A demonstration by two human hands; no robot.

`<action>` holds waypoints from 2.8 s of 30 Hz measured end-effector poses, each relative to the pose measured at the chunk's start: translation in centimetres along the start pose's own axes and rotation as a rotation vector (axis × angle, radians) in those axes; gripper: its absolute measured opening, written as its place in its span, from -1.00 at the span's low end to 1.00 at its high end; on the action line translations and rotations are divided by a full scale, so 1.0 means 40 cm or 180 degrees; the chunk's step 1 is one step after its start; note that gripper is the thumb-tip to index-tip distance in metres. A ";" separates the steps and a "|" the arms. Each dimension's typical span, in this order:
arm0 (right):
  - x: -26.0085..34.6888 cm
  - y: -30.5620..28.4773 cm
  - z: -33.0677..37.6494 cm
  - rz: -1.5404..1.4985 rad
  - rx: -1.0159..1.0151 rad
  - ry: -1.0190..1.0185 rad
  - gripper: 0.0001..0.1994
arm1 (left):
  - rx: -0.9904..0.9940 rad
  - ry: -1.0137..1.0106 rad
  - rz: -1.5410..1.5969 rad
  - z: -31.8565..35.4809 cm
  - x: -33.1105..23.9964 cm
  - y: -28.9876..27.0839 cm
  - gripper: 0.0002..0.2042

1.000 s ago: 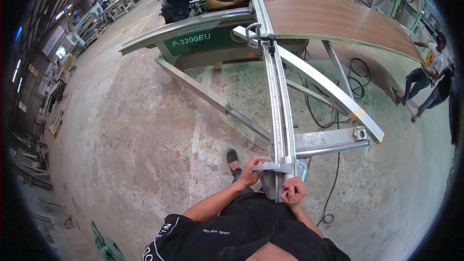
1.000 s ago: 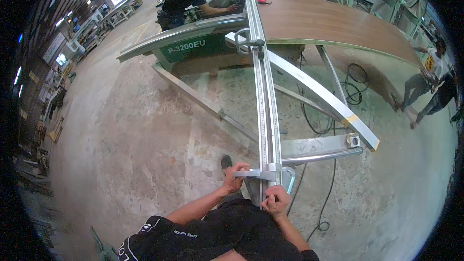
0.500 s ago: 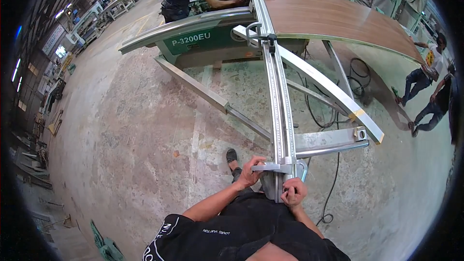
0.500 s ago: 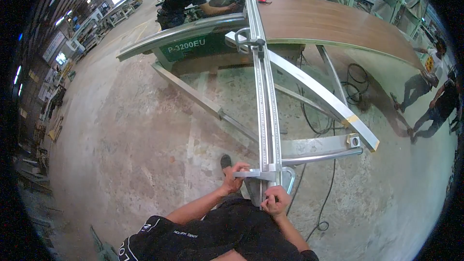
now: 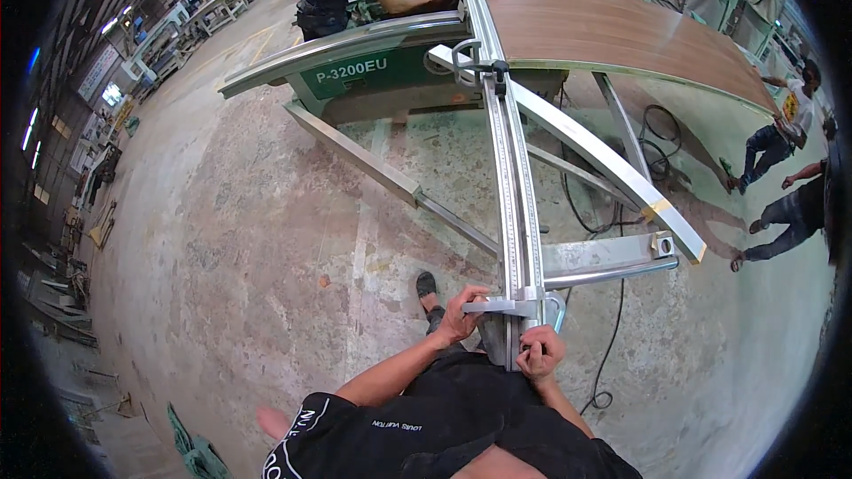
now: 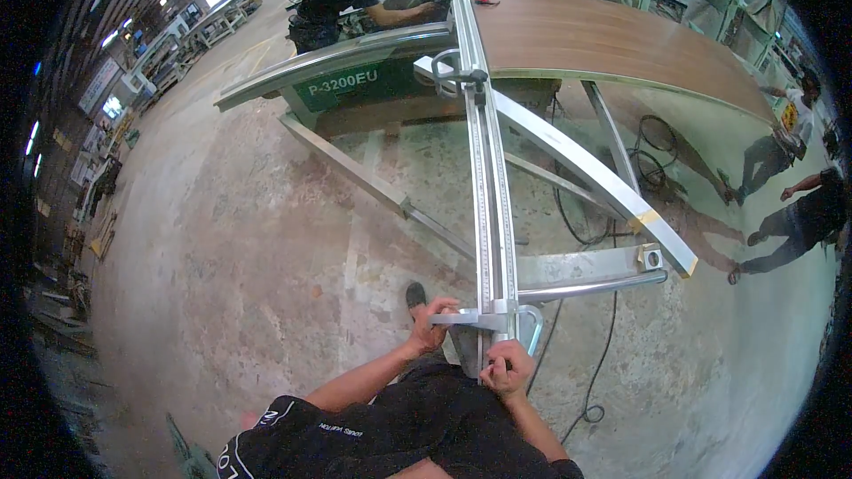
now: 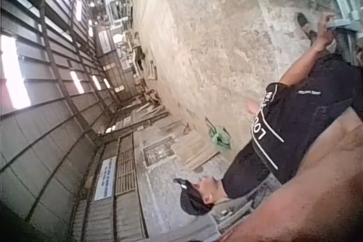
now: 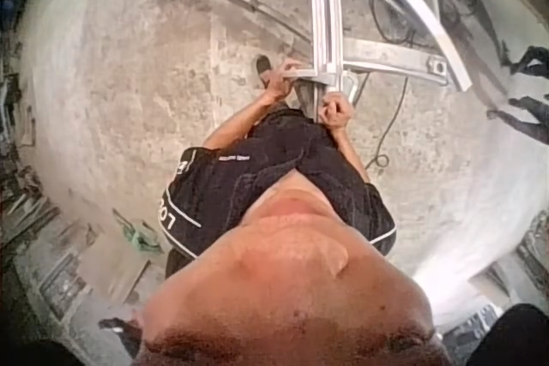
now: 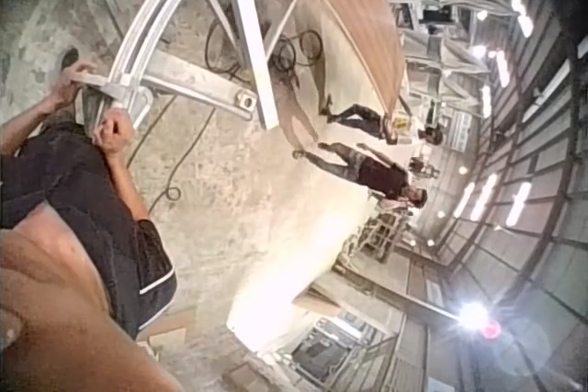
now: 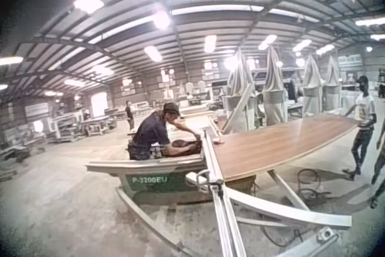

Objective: Moving large wood panels on a production floor and adjusting a sliding table saw machine.

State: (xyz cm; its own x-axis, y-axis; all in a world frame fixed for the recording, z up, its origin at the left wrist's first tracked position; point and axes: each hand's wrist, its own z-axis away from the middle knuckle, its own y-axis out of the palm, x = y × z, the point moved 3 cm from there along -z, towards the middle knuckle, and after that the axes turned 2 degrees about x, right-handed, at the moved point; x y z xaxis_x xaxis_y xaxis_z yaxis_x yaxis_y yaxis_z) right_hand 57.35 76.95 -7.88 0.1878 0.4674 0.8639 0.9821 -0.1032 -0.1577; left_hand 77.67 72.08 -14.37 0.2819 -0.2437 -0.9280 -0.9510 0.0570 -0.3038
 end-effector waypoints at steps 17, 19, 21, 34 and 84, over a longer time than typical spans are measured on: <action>0.002 0.000 -0.003 0.0130 -0.0002 -0.0076 -0.85 | 0.0017 0.0085 0.0005 -0.008 -0.029 -0.009 -0.75; -0.005 -0.001 0.001 0.0092 -0.0024 -0.0055 -0.87 | 0.0023 0.0103 -0.0058 -0.009 -0.030 -0.006 -0.75; 0.002 0.000 -0.002 0.0100 -0.0018 -0.0048 -0.85 | -0.0101 0.0073 -0.0072 -0.006 -0.026 -0.004 -0.75; 0.004 0.006 -0.004 0.0056 -0.0070 -0.0088 -0.75 | -0.0076 0.0002 0.0079 0.001 -0.001 0.001 -0.74; -0.008 -0.003 0.002 -0.0007 -0.0001 -0.0007 -0.88 | 0.0001 0.0011 0.0169 -0.006 -0.014 0.001 -0.76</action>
State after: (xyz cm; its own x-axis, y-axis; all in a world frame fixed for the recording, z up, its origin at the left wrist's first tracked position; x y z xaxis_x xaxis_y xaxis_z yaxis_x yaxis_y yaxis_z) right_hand 57.18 76.88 -8.16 0.1856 0.4695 0.8632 0.9825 -0.1024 -0.1556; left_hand 77.45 71.98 -13.79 0.2307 -0.2437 -0.9420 -0.9645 0.0704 -0.2544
